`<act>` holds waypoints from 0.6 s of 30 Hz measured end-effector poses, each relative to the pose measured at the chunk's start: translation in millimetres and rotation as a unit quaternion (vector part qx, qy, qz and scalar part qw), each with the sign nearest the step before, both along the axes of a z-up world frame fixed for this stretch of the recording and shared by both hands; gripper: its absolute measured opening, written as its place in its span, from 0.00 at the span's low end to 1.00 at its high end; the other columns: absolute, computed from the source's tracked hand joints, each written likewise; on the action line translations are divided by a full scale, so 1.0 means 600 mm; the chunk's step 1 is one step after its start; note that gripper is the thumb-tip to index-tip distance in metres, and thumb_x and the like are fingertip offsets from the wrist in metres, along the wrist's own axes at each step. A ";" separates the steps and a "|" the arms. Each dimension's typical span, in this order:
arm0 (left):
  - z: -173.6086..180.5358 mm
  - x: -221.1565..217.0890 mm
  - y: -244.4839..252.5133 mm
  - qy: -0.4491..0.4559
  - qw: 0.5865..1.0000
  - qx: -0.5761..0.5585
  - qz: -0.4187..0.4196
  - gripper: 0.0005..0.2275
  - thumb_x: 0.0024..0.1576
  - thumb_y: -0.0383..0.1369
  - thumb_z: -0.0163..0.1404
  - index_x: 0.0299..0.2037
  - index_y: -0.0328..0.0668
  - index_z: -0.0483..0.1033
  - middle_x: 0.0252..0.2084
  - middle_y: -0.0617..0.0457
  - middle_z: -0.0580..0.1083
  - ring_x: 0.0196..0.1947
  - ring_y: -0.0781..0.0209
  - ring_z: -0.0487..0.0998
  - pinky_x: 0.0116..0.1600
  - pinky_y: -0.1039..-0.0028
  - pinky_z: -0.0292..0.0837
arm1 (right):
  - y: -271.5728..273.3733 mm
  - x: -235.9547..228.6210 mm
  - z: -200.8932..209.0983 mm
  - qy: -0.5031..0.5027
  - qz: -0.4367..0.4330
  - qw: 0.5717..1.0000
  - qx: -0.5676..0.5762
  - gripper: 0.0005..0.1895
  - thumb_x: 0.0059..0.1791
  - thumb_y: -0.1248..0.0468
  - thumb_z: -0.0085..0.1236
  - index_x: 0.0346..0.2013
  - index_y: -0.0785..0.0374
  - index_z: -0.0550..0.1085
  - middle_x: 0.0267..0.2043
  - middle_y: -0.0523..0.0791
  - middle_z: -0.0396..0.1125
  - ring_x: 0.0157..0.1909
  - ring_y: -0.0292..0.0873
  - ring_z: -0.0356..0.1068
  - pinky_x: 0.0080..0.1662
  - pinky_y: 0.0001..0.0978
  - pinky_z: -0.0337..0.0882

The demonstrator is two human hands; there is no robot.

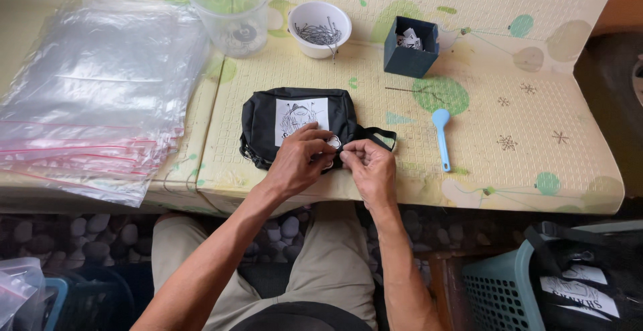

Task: The person organizes a black bag by attaching a strap and a character pin to it before placing it inside a plastic bag.

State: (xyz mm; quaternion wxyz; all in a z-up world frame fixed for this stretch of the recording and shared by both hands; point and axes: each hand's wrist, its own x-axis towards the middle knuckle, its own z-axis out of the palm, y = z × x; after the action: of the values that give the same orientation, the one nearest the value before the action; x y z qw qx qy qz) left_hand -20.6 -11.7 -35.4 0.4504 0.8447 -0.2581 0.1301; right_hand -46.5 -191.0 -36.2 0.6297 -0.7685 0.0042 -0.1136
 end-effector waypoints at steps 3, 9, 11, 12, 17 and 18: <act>-0.035 0.021 -0.009 -0.055 0.998 0.012 0.005 0.03 0.53 0.28 0.61 0.35 0.48 0.84 0.46 0.50 0.80 0.58 0.41 0.77 0.64 0.55 0.70 | 0.002 -0.003 0.007 0.002 0.006 1.000 0.001 0.06 0.48 0.73 0.61 0.38 0.66 0.80 0.28 0.48 0.76 0.29 0.36 0.76 0.38 0.29 0.78; 0.010 -0.024 -0.015 -0.184 0.973 0.108 0.089 0.03 0.60 0.32 0.52 0.36 0.56 0.70 0.48 0.58 0.69 0.56 0.50 0.69 0.56 0.54 0.63 | 0.010 -0.026 0.033 -0.027 -0.028 0.998 -0.050 0.06 0.49 0.71 0.60 0.39 0.65 0.80 0.28 0.46 0.76 0.29 0.35 0.76 0.39 0.29 0.79; -0.001 -0.025 -0.020 -0.185 0.971 0.119 0.089 0.04 0.60 0.31 0.50 0.37 0.55 0.69 0.47 0.57 0.70 0.55 0.50 0.68 0.55 0.53 0.61 | 0.013 -0.031 0.048 -0.053 -0.048 0.991 -0.116 0.05 0.49 0.70 0.61 0.39 0.61 0.80 0.28 0.44 0.77 0.28 0.35 0.77 0.37 0.29 0.78; -0.007 -0.027 -0.023 -0.186 0.970 0.131 0.088 0.04 0.59 0.29 0.48 0.39 0.54 0.67 0.47 0.56 0.70 0.55 0.50 0.68 0.55 0.52 0.58 | 0.015 -0.034 0.055 -0.078 -0.067 0.978 -0.181 0.04 0.49 0.68 0.62 0.38 0.58 0.81 0.28 0.42 0.77 0.28 0.36 0.78 0.36 0.29 0.77; 0.002 -0.016 -0.026 -0.195 0.965 0.163 0.059 0.06 0.56 0.23 0.44 0.39 0.48 0.66 0.41 0.53 0.72 0.49 0.54 0.73 0.59 0.51 0.55 | 0.001 -0.025 0.061 -0.120 -0.088 0.965 -0.216 0.04 0.50 0.68 0.62 0.39 0.58 0.80 0.29 0.43 0.77 0.29 0.39 0.78 0.36 0.30 0.77; 0.007 -0.013 -0.028 -0.206 0.963 0.171 0.043 0.07 0.56 0.21 0.44 0.38 0.46 0.66 0.41 0.53 0.72 0.45 0.55 0.75 0.61 0.52 0.55 | -0.006 -0.022 0.060 -0.122 -0.094 0.963 -0.221 0.04 0.50 0.68 0.62 0.39 0.59 0.79 0.29 0.44 0.77 0.29 0.40 0.78 0.37 0.31 0.77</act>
State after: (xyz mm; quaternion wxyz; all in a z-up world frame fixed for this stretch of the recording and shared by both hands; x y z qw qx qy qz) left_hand -28.1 -28.3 -31.1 0.2302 0.8746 -0.3267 0.2744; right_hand -59.5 -194.5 -0.1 0.4266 -0.8648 -0.0258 -0.2636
